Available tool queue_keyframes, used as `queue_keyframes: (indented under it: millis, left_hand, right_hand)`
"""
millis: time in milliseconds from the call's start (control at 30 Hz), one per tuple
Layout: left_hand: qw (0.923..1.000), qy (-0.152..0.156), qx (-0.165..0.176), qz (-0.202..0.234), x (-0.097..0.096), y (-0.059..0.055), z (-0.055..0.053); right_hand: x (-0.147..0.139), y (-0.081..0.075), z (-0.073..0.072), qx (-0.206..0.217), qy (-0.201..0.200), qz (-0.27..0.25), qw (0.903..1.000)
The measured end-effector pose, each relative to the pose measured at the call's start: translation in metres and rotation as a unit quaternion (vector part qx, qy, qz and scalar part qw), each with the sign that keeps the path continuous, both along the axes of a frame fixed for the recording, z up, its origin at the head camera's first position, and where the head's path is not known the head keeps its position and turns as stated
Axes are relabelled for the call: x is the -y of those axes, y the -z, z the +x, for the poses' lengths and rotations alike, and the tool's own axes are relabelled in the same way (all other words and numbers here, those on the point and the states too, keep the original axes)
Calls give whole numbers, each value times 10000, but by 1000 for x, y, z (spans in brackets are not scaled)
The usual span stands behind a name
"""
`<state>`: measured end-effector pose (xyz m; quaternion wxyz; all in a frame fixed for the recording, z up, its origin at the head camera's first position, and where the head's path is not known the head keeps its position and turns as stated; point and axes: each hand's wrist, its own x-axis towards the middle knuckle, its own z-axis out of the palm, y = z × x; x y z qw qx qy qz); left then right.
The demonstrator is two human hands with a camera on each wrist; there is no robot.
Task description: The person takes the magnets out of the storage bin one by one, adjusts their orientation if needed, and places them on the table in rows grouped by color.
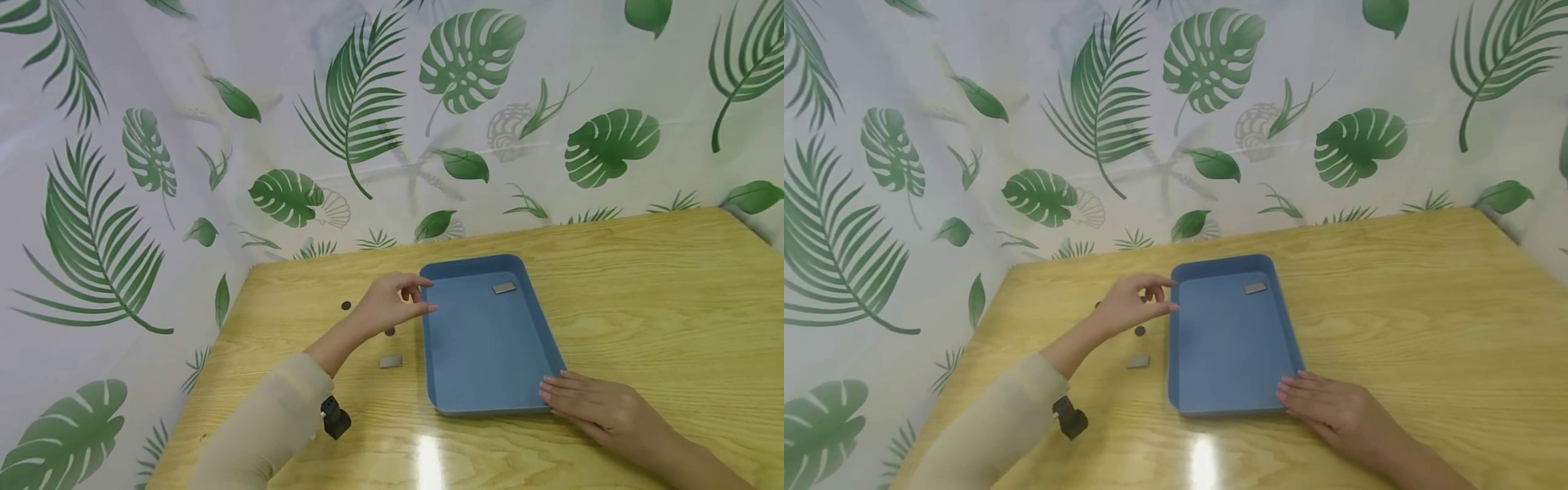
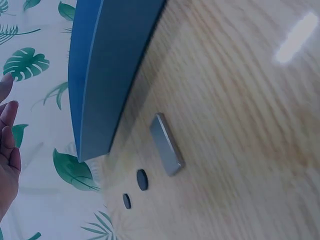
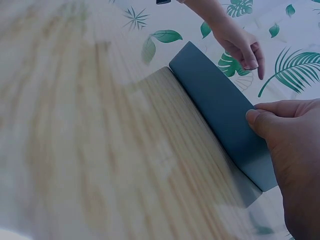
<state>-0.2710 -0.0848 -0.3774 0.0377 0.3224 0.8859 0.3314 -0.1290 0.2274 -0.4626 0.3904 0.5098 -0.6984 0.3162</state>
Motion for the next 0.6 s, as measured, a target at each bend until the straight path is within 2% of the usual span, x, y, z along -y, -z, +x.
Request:
queue_keyframes:
  millis: [133, 400, 600]
  left_hand:
    - [9997, 12, 144, 203, -9, -7, -3]
    - [9953, -213, 285, 898, -26, -20, -9]
    - [9944, -281, 269, 980, -43, -22, -17]
  right_hand:
    - [0, 1, 0, -18, 11, 3, 10000]
    - [-1, 2, -2, -53, 97, 36, 9999]
    - [-2, 4, -1, -76, 103, 14, 9999]
